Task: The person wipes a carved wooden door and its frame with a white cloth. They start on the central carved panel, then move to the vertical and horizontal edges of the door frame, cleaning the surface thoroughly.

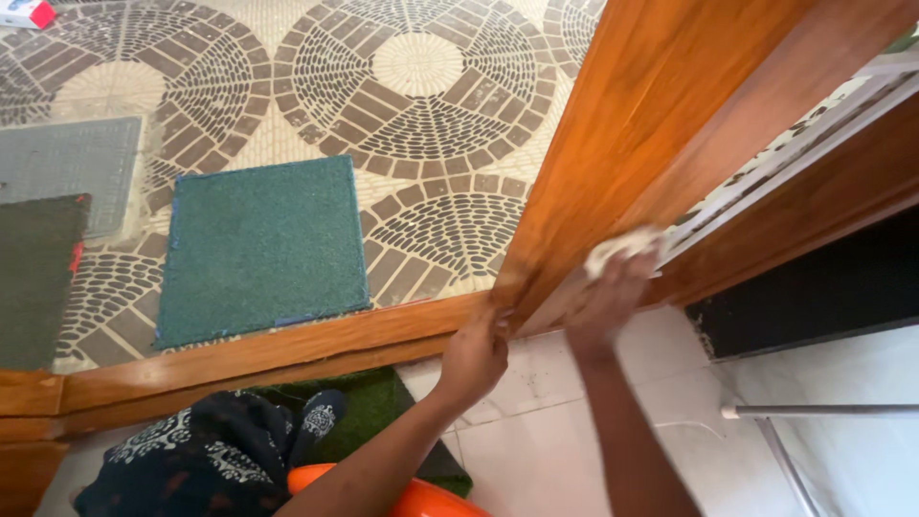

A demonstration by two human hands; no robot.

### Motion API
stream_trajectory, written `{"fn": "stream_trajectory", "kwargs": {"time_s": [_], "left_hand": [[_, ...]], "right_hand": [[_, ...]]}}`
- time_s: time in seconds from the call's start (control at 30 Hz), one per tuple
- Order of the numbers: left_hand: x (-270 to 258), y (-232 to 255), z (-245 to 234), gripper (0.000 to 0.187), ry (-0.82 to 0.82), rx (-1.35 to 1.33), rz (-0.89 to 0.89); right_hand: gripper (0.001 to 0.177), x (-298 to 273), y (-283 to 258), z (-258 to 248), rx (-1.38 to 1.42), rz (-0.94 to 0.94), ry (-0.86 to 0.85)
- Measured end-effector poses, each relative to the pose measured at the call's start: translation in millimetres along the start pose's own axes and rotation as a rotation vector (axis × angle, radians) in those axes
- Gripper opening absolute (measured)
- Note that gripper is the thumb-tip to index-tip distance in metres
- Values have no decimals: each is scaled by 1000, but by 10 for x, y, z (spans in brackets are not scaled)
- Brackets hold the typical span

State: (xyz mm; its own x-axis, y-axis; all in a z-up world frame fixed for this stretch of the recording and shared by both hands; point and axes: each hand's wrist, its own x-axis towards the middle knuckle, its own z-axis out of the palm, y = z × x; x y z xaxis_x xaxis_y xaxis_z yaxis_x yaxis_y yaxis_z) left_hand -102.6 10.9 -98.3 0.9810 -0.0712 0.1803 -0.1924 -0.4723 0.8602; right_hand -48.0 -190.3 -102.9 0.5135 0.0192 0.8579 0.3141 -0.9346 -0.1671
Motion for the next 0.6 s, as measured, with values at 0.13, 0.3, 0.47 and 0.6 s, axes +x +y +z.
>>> {"fn": "stream_trajectory", "kwargs": {"time_s": [0.13,0.3,0.47,0.6], "left_hand": [[12,-170,65,45,16,-2,-4],[47,-321,217,45,-19,-98,-73],[100,-387,205,45,-94,-140,-186],[111,-502,184,44,-143,-242,-236]], "right_hand": [[65,-997,81,603,97,70,-137],[81,-2007,-127,1146,331,817,-361],[71,-2164,33,1805,681,1790,-268],[49,-2307,208,1906,849,1804,-329]]}}
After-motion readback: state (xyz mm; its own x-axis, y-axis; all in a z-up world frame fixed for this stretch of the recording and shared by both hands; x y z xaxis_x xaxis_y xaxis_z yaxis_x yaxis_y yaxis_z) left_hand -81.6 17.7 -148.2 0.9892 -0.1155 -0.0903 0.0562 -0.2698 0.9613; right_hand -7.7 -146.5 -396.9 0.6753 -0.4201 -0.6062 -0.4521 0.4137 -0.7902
